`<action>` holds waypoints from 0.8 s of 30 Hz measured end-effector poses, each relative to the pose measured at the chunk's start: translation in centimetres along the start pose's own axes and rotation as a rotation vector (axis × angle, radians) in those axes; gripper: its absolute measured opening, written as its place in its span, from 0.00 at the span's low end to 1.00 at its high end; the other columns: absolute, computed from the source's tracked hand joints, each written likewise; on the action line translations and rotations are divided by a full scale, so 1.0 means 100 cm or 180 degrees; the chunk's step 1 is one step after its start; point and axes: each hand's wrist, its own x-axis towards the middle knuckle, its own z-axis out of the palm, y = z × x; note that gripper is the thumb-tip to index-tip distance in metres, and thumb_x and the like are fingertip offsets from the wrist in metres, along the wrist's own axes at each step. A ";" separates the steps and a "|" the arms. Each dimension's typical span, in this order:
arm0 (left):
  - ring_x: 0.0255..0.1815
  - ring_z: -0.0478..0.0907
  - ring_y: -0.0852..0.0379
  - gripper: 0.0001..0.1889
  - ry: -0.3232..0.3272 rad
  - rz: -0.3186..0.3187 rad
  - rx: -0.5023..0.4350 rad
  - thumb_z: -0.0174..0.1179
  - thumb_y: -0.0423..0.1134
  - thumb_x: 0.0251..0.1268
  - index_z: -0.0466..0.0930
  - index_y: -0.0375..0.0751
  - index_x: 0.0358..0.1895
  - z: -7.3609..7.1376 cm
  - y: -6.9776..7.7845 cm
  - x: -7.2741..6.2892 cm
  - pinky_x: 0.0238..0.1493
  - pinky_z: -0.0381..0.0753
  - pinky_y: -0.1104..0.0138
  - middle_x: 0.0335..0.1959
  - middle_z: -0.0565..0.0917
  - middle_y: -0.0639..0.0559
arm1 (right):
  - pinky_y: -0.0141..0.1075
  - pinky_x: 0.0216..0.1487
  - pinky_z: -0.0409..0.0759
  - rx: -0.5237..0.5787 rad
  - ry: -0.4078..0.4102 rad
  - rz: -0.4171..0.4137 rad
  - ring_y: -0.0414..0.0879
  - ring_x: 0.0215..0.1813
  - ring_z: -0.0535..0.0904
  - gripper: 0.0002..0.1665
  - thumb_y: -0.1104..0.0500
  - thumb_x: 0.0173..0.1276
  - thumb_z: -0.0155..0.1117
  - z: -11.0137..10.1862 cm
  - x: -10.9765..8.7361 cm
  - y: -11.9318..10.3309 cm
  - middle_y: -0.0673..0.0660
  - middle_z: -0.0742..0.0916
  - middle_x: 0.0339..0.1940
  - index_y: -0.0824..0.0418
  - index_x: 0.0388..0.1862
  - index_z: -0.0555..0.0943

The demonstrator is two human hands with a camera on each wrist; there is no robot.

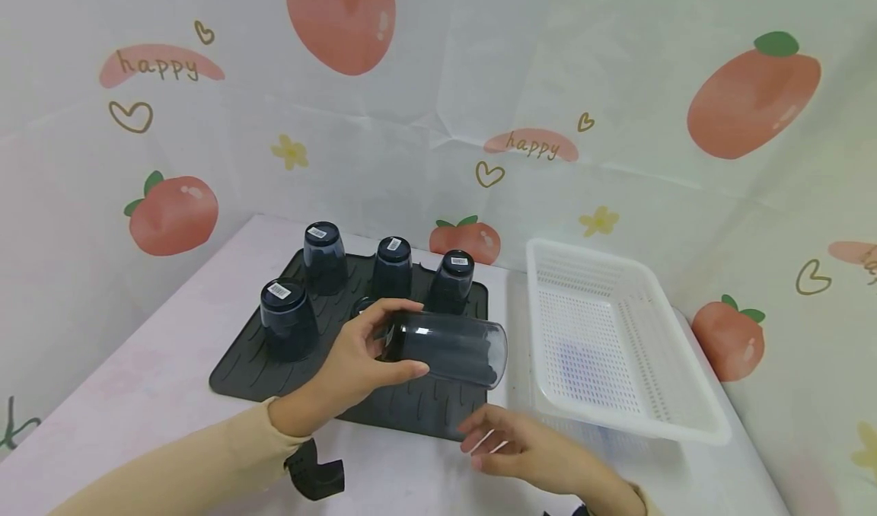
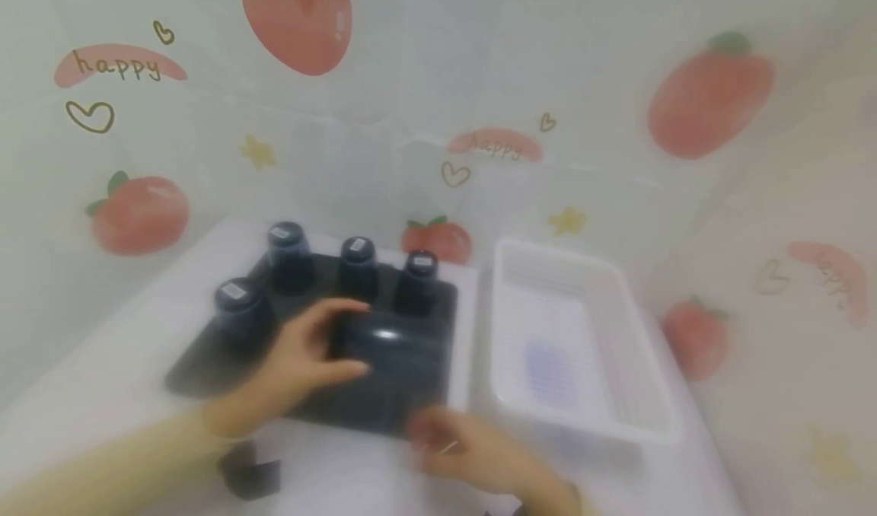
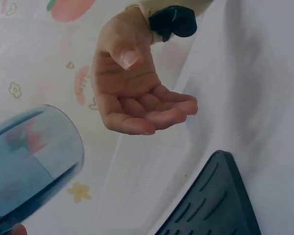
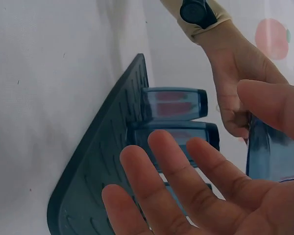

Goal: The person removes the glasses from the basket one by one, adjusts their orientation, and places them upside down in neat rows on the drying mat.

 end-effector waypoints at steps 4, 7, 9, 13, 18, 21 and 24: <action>0.54 0.75 0.50 0.34 -0.0015 -0.0065 0.0235 0.74 0.33 0.49 0.70 0.47 0.62 0.004 0.002 0.002 0.55 0.79 0.66 0.58 0.74 0.45 | 0.30 0.46 0.80 0.0040 -0.0006 0.0032 0.44 0.50 0.82 0.18 0.58 0.71 0.59 0.000 0.001 0.000 0.63 0.84 0.49 0.65 0.56 0.74; 0.54 0.76 0.51 0.35 -0.0036 -0.0109 0.0403 0.74 0.35 0.49 0.70 0.49 0.62 0.007 0.004 0.004 0.56 0.78 0.67 0.57 0.75 0.47 | 0.30 0.45 0.80 0.0055 -0.0025 0.0093 0.43 0.49 0.82 0.17 0.59 0.70 0.60 0.000 0.002 0.000 0.63 0.84 0.48 0.65 0.54 0.75; 0.54 0.76 0.52 0.35 -0.0049 -0.0139 0.0446 0.75 0.35 0.48 0.70 0.51 0.62 0.009 0.005 0.005 0.56 0.77 0.68 0.57 0.76 0.49 | 0.30 0.44 0.80 0.0040 -0.0037 0.0125 0.41 0.48 0.81 0.16 0.59 0.70 0.61 0.001 0.002 0.000 0.62 0.84 0.47 0.65 0.54 0.75; 0.53 0.76 0.54 0.36 -0.0028 -0.0136 0.0454 0.75 0.36 0.47 0.70 0.50 0.62 0.013 0.004 0.008 0.55 0.77 0.69 0.58 0.77 0.51 | 0.30 0.45 0.79 0.0027 -0.0079 0.0171 0.40 0.47 0.81 0.16 0.60 0.69 0.61 0.002 0.001 0.000 0.61 0.85 0.47 0.64 0.53 0.75; 0.55 0.76 0.56 0.38 0.0067 -0.0174 0.0460 0.77 0.35 0.45 0.69 0.48 0.63 0.017 0.004 0.011 0.61 0.75 0.59 0.58 0.78 0.53 | 0.29 0.44 0.79 0.0026 -0.0134 0.0244 0.37 0.46 0.81 0.16 0.60 0.69 0.61 0.001 0.001 0.002 0.60 0.85 0.46 0.63 0.53 0.75; 0.56 0.75 0.57 0.38 0.0110 -0.0245 0.0472 0.77 0.35 0.44 0.68 0.47 0.62 0.020 0.003 0.012 0.64 0.72 0.56 0.57 0.78 0.53 | 0.29 0.45 0.79 -0.0004 -0.0160 0.0254 0.36 0.46 0.81 0.16 0.59 0.69 0.61 0.001 0.002 0.002 0.59 0.85 0.47 0.62 0.53 0.75; 0.56 0.76 0.57 0.38 0.0117 -0.0291 0.0477 0.77 0.34 0.44 0.68 0.46 0.62 0.022 0.002 0.012 0.63 0.73 0.62 0.57 0.79 0.52 | 0.30 0.46 0.80 -0.0020 -0.0170 0.0228 0.36 0.46 0.81 0.16 0.59 0.69 0.61 0.001 0.001 0.002 0.59 0.85 0.47 0.63 0.53 0.75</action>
